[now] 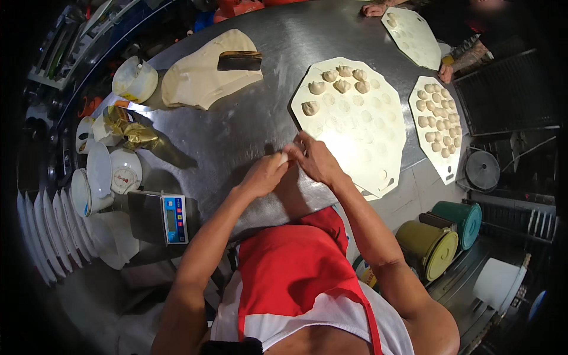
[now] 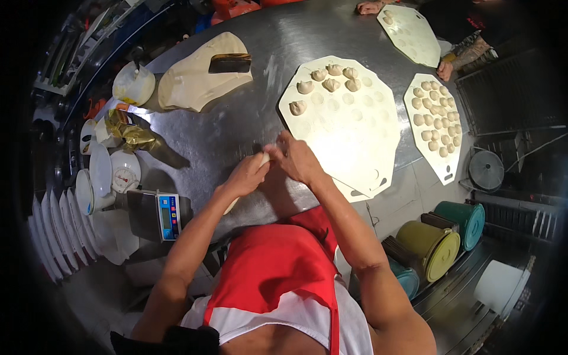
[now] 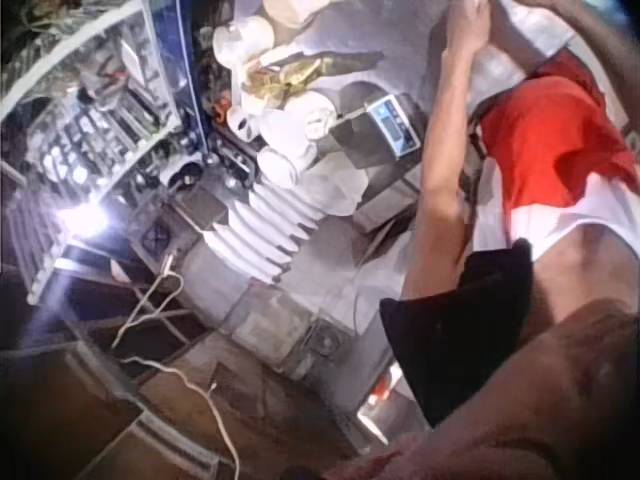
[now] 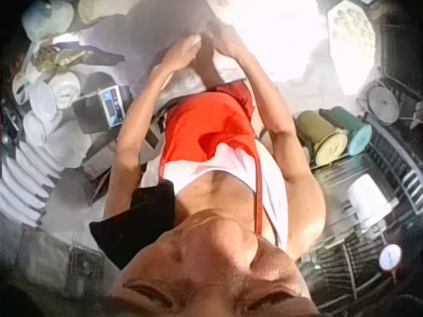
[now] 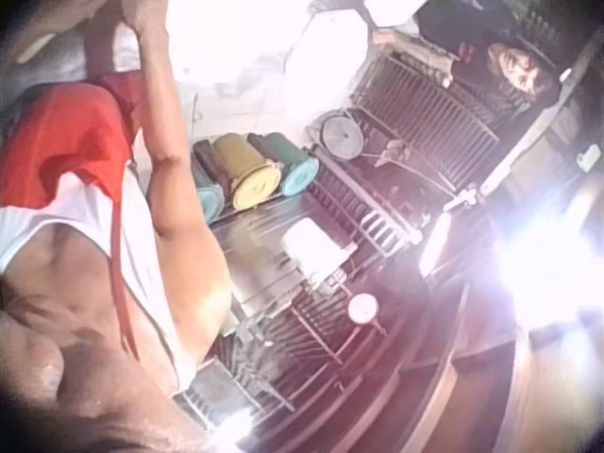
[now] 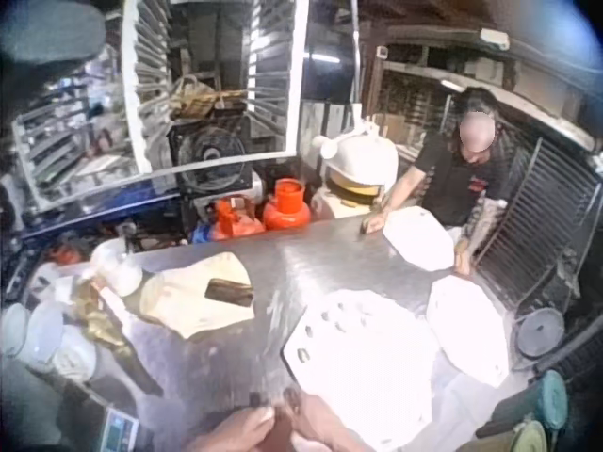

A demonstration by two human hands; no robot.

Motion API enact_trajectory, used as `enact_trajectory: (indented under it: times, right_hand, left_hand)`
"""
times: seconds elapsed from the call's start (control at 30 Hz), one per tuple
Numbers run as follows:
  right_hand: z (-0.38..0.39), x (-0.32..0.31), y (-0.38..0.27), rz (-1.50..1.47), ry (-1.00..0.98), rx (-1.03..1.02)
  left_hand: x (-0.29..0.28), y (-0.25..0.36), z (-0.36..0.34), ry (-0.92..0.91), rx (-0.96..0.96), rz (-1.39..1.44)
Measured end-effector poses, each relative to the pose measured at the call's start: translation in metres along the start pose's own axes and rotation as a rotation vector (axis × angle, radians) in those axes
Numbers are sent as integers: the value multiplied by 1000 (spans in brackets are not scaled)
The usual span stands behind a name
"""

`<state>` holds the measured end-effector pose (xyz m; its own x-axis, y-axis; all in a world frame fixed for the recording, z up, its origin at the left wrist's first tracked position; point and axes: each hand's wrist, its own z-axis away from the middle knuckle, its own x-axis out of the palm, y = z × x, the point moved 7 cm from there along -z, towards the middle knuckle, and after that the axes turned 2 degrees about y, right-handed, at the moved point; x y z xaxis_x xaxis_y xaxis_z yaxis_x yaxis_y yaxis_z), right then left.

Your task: The person prepares small portions of dough by hand, rolling pieces into balls and placing them into the compartments of a specialized tray, while also using a scraper and a roller to shape larger sections of dough on a metal table.

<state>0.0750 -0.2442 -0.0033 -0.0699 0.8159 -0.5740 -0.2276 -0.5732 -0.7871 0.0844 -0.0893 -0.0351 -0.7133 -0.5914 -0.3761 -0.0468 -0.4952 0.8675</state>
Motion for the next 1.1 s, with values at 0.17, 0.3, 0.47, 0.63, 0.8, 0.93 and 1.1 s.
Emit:
enact_trajectory:
  times: [0.17,0.3,0.47,0.63,0.8,0.93,1.1]
  right_hand:
    - [7,-47,-12,-175,239,29]
    - [16,-39,-62,-62,184,-334]
    - [-39,-73,44,-65,101,-126]
    - [-102,-92,110,52,19,-1]
    - [-122,-97,117,345,241,-146]
    - [-126,-143,112,220,352,-95]
    - [-162,-141,122,509,460,-259]
  left_hand:
    - [20,70,-31,83,180,-356]
    - [34,-3,-81,96,313,105]
    - [43,0,-96,244,-52,-218]
    - [-3,-63,-38,496,-419,17]
    - [-53,-59,-28,664,-420,-191]
    - [-31,32,-84,632,-17,-561]
    - [11,50,-189,462,101,-661]
